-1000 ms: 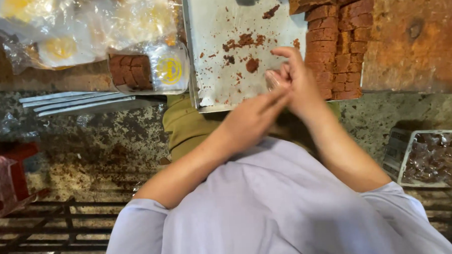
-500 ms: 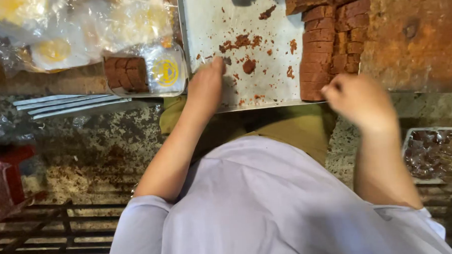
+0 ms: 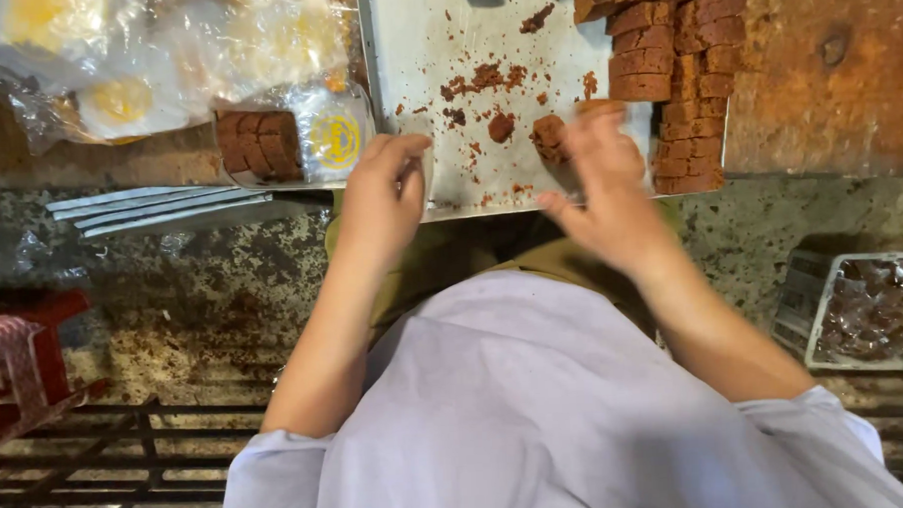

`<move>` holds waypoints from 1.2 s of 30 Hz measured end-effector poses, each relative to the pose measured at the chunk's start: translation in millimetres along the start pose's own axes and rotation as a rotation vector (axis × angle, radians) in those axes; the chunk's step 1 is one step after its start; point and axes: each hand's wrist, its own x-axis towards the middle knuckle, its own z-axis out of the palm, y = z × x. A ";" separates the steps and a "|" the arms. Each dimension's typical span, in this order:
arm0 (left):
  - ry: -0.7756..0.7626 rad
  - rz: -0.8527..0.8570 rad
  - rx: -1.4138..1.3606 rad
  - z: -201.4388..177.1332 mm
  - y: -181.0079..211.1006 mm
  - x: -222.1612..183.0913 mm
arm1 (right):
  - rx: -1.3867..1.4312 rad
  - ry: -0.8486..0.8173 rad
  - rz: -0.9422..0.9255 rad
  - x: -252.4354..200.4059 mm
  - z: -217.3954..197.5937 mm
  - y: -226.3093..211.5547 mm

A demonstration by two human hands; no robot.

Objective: Packaging individual pieces of cake into small plastic bags from a tray

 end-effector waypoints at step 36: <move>0.147 0.257 -0.104 2.4 70.5 11.7 | 0.576 0.630 -0.793 21.6 25.6 -37.4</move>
